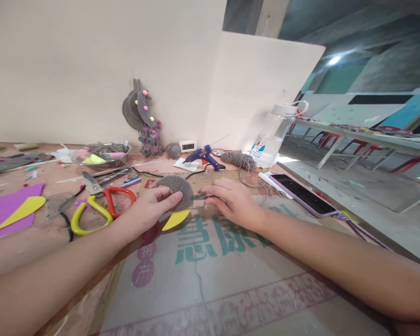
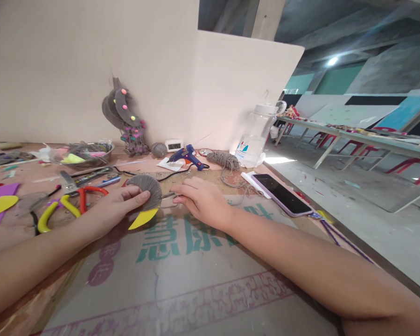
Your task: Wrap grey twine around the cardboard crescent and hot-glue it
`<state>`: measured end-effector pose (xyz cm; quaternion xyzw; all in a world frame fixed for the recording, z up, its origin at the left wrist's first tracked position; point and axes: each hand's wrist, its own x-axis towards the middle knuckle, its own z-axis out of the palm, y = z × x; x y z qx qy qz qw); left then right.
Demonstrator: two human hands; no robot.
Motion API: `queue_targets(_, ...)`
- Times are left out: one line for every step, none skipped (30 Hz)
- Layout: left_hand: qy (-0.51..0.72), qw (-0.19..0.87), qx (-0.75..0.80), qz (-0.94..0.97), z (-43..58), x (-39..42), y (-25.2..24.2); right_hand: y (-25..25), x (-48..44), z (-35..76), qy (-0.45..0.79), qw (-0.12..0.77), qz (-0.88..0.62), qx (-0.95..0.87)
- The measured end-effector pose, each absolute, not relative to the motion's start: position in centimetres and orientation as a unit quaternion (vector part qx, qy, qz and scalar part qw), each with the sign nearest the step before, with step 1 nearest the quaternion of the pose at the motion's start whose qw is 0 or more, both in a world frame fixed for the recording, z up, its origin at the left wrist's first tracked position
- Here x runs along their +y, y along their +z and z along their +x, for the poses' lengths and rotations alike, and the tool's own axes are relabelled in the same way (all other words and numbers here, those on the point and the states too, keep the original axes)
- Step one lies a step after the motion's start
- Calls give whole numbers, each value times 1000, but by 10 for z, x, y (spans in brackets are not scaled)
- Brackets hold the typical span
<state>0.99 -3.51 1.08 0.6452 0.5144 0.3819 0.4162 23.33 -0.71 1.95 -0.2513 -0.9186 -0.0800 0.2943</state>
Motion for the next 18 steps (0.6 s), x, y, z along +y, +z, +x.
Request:
queue_targets(383, 418, 515, 643, 10, -35, 11, 19, -7, 233, -79, 297, -250, -918)
queue_targets(384, 421, 516, 640, 11, -36, 11, 19, -7, 233, -77, 301, -250, -917)
queue_targets(385, 423, 517, 638, 11, -36, 12, 19, -7, 234, -75, 306, -249, -916)
queue_targets(385, 424, 518, 635, 12, -36, 12, 18, -7, 234, -72, 311, -248, -915)
queue_targets(387, 424, 520, 632, 12, -37, 13, 18, -7, 234, -71, 318, -249, -912)
queue_targets(389, 423, 523, 629, 13, -37, 13, 18, -7, 234, -70, 322, -250, -910)
queue_targets(392, 420, 526, 627, 14, -38, 13, 18, -7, 234, -70, 325, -253, -909)
queue_targets(396, 416, 529, 625, 14, -39, 13, 18, -7, 234, -71, 324, -256, -908)
queue_targets(400, 412, 530, 624, 15, -39, 13, 18, -8, 234, -73, 322, -258, -908)
queue_targets(402, 408, 530, 625, 15, -39, 13, 18, -8, 234, -75, 318, -260, -909)
queue_targets(400, 405, 530, 629, 15, -39, 12, 18, -8, 234, -77, 314, -261, -910)
queue_targets(396, 404, 528, 634, 15, -39, 12, 18, -8, 234, -79, 309, -261, -911)
queue_targets(391, 401, 526, 640, 14, -38, 11, 18, -8, 234, -82, 305, -261, -912)
queue_targets(386, 398, 524, 647, 14, -38, 11, 18, -9, 234, -87, 300, -261, -913)
queue_targets(382, 395, 522, 652, 13, -37, 10, 18, -9, 234, -92, 294, -260, -915)
queue_targets(378, 390, 522, 658, 13, -37, 10, 19, -9, 234, -99, 289, -257, -917)
queue_targets(374, 386, 523, 662, 12, -36, 10, 19, -10, 233, -107, 283, -254, -919)
queue_targets(371, 382, 524, 665, 12, -36, 10, 19, -10, 233, -115, 277, -251, -920)
